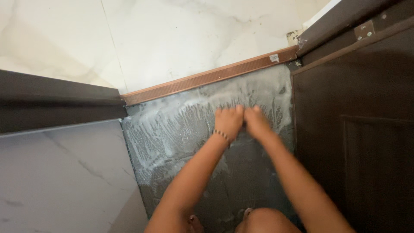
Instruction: The person scrubs a soapy tiled floor with a purple sponge. They work in a corner area, scrubbing the floor surface and the base of the wall where it meets the floor.
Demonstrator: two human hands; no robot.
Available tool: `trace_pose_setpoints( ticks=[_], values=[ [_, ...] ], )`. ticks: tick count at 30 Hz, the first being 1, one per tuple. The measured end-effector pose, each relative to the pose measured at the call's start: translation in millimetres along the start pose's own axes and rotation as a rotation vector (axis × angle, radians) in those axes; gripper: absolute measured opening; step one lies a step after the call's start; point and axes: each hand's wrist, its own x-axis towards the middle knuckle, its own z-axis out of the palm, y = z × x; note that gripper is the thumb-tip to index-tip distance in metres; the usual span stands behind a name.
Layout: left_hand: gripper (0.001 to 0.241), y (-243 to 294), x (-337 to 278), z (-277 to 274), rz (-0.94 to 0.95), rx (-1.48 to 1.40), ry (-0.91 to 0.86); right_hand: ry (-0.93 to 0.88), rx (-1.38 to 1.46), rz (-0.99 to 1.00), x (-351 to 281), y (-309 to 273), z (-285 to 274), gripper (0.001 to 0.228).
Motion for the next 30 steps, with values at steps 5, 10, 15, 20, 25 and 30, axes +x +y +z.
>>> trace_pose_setpoints(
  ticks=[5, 10, 15, 20, 25, 30],
  values=[
    [0.016, 1, 52, -36, -0.004, -0.011, 0.16, 0.032, 0.063, 0.055, 51, -14, -50, 0.011],
    [0.019, 4, 37, -33, 0.016, -0.048, -0.004, -0.011, -0.314, -0.18, 38, 3, -25, 0.016],
    [0.012, 18, -13, -1, 0.063, -0.052, -0.102, -0.111, -0.156, -0.063, -14, 10, 17, 0.025],
    [0.013, 25, -27, 13, 0.08, 0.005, 0.195, -0.034, -0.24, -0.207, -32, 27, 21, 0.022],
    [0.009, 20, 33, -17, 0.041, 0.007, 0.267, 0.078, -0.225, -0.205, 28, 20, -21, 0.016],
    [0.011, 12, 85, -45, 0.033, 0.002, 0.316, 0.127, -0.276, -0.187, 70, 1, -72, 0.008]
  ],
)
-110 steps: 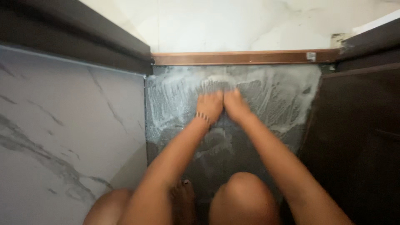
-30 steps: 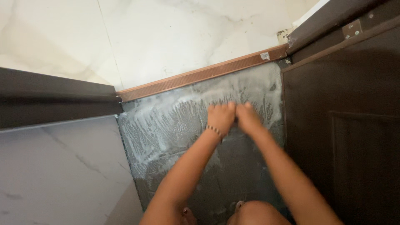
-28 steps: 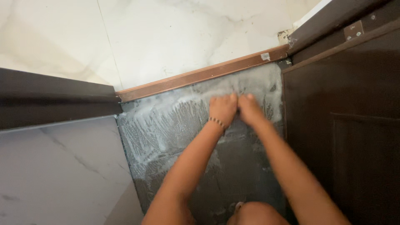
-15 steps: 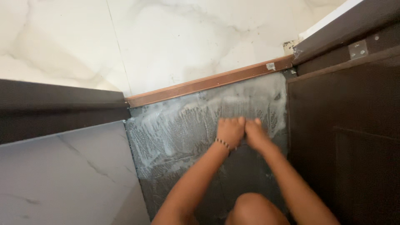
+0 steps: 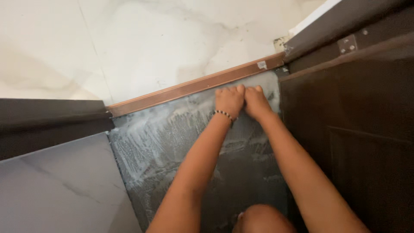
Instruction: The person scrubs a soapy tiled floor with a purple sponge. They work in a corner area, scrubbing the floor surface and the base of the wall where it meets the floor.
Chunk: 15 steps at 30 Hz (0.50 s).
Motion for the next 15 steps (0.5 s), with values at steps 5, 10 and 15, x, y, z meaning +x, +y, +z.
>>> trace_pose_setpoints(
  ticks=[5, 10, 15],
  values=[
    [0.015, 2, -9, -9, 0.032, 0.013, -0.158, -0.032, 0.04, 0.043, -15, -12, 4, 0.006],
    [0.016, 15, -60, -4, -0.004, 0.003, -0.342, -0.121, 0.022, -0.006, -62, -24, 26, 0.017],
    [0.026, 14, -109, -17, 0.036, -0.185, -0.396, -0.146, -0.069, 0.153, -110, -42, 42, 0.015]
  ],
)
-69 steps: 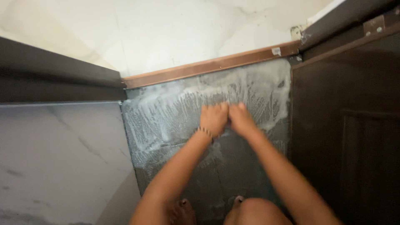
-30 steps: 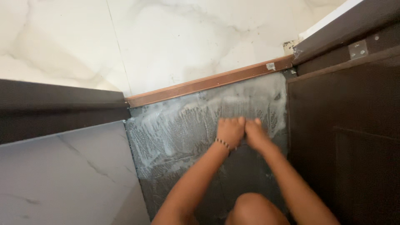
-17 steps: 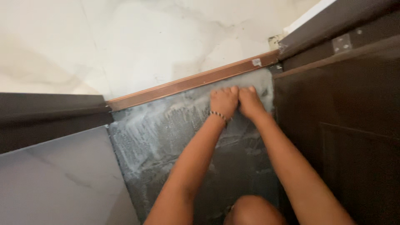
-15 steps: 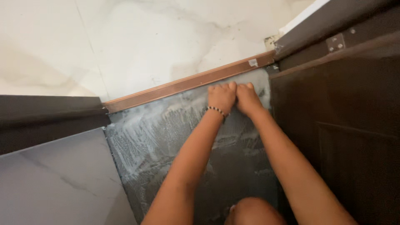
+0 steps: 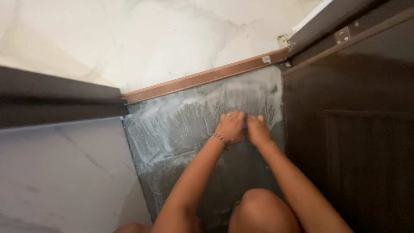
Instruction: The person scrubs a soapy tiled floor with a purple sponge. They work in a corner area, scrubbing the floor surface and the base of the wall where it meets the floor.
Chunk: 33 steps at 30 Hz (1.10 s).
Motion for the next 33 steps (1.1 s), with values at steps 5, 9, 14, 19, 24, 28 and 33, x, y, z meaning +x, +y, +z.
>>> trace_pose_setpoints(
  ticks=[5, 9, 14, 19, 24, 28, 33],
  values=[
    [0.091, -45, -52, -2, -0.451, -0.055, 0.106, 0.019, 0.099, 0.08, 24, 18, -39, 0.023],
    [0.139, -50, -66, -15, -0.775, -0.171, -0.219, -0.002, -0.056, 0.069, 78, 21, -79, 0.043],
    [0.15, -48, -52, -33, -0.794, -0.186, -0.539, -0.144, -0.054, 0.147, 77, 17, -60, 0.049],
    [0.153, -45, -47, -48, -0.814, -0.246, -0.579, -0.223, 0.061, 0.16, 16, 4, -7, 0.036],
    [0.152, -51, -45, -38, -0.82, -0.272, -0.641, -0.193, 0.014, 0.195, 31, 11, -33, 0.036],
    [0.149, -50, -44, -52, -0.802, -0.288, -0.662, -0.108, 0.056, 0.245, 81, 29, -74, 0.045],
    [0.145, -47, -43, -54, -0.831, -0.279, -0.659, -0.05, 0.032, 0.26, 57, 30, -51, 0.049]
  ],
)
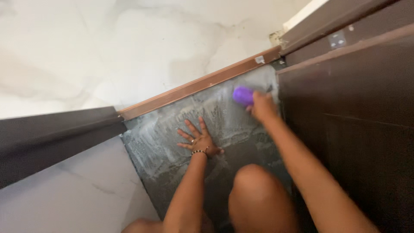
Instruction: The person scrubs a soapy tiled floor with a purple sponge. They work in a corner area, scrubbing the floor surface and the base of the wall where it meets the floor.
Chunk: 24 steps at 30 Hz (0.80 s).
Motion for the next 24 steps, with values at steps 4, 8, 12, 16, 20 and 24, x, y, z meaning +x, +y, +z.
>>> trace_pose_setpoints(
  ticks=[4, 8, 12, 16, 20, 24],
  values=[
    [0.148, 2, -5, -2, -0.005, 0.017, -0.009, -0.028, -0.032, -0.05, -50, 10, 48, 0.044],
    [0.148, 2, -6, -6, -0.006, -0.01, -0.031, 0.076, 0.056, 0.016, -44, 22, 49, 0.045],
    [0.147, 3, -7, -5, -0.014, -0.004, -0.04, 0.052, 0.297, 0.344, -3, 29, 13, 0.057],
    [0.149, 2, -2, 0, -0.013, 0.006, -0.01, 0.094, 0.266, 0.432, -12, 18, 28, 0.063],
    [0.152, 1, 0, -1, -0.018, 0.016, -0.002, 0.115, 0.309, 0.519, -41, 16, 70, 0.058],
    [0.149, -3, 7, 7, -0.021, 0.016, 0.008, 0.079, 0.347, 0.65, -32, 15, 70, 0.071]
  ],
)
